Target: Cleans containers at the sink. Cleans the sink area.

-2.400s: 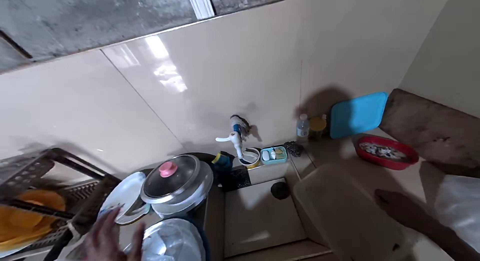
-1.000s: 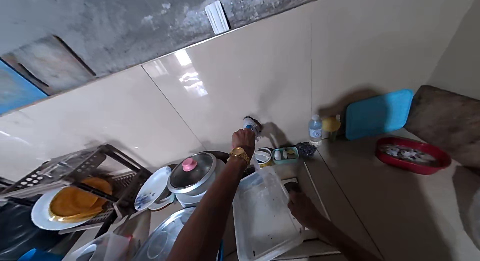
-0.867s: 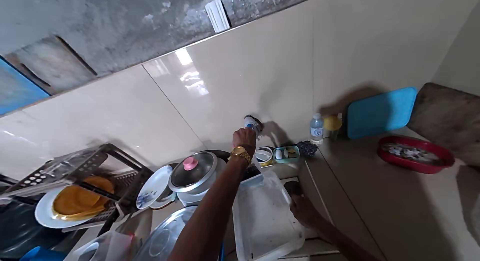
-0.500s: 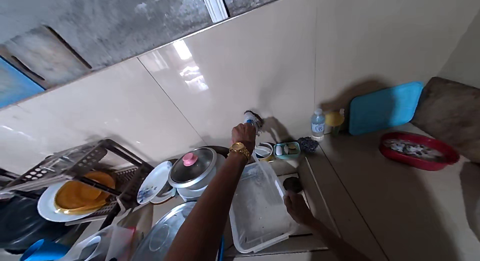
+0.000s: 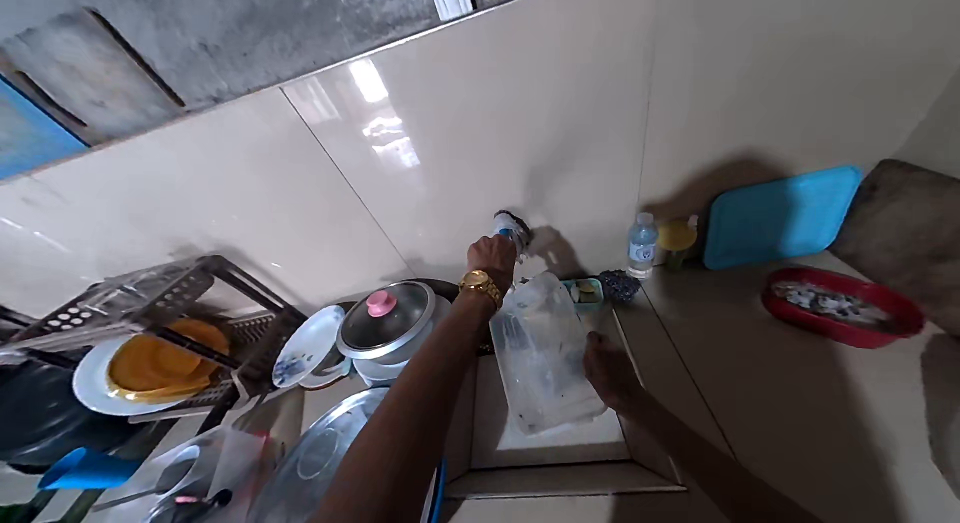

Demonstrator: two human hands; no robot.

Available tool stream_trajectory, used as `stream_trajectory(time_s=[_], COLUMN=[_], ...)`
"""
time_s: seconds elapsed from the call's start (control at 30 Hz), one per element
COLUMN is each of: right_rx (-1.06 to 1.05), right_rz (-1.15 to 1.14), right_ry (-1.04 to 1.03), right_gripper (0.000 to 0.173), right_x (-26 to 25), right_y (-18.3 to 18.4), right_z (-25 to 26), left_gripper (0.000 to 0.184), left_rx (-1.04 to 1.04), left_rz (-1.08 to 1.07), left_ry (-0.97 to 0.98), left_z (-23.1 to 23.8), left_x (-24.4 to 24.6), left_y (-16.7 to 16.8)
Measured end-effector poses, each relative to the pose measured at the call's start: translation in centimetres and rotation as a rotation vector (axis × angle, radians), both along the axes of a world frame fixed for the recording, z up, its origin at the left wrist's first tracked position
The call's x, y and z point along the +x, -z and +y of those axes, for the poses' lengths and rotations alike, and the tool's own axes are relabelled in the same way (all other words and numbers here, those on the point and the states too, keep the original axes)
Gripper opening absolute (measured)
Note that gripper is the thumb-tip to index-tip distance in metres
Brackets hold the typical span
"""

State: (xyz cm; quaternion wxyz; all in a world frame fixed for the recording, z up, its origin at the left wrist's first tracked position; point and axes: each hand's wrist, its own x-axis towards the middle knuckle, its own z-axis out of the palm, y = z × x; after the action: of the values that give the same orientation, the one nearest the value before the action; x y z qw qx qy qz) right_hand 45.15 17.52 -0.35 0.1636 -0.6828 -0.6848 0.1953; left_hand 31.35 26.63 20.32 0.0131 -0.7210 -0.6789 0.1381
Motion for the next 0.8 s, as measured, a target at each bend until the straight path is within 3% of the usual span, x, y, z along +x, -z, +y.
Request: stream_trajectory(time_s=[0.17, 0.33, 0.5, 0.7, 0.8], right_rx=[0.096, 0.046, 0.094, 0.235, 0.19], right_rz=[-0.104, -0.149, -0.201, -0.38, -0.432], right_ry=[-0.051, -0.123, -0.18, -0.221, -0.316], right_gripper=[0.03, 0.037, 0.038, 0.032, 0.035], right_x=[-0.6, -0.2, 1.1, 0.7, -0.6], right_y=[-0.9, -2.9, -4.1, -7.0, -8.2], right_z=[-0.2, 0.4, 0.9, 2.0, 1.7], left_gripper=[0.026, 0.047, 0.051, 0.047, 0.05], left_rx=[-0.021, -0.031, 0.005, 0.026, 0.034], left_rz=[-0.077, -0.066, 0.014, -0.012, -0.042], left_ry=[0.099, 0.238, 0.377, 0.392, 0.361], left_z=[0.7, 2.0, 3.0, 3.0, 2.6], left_x=[-1.7, -3.8, -4.9, -5.4, -5.4], left_y=[-0.9, -0.7, -0.2, 0.1, 0.1])
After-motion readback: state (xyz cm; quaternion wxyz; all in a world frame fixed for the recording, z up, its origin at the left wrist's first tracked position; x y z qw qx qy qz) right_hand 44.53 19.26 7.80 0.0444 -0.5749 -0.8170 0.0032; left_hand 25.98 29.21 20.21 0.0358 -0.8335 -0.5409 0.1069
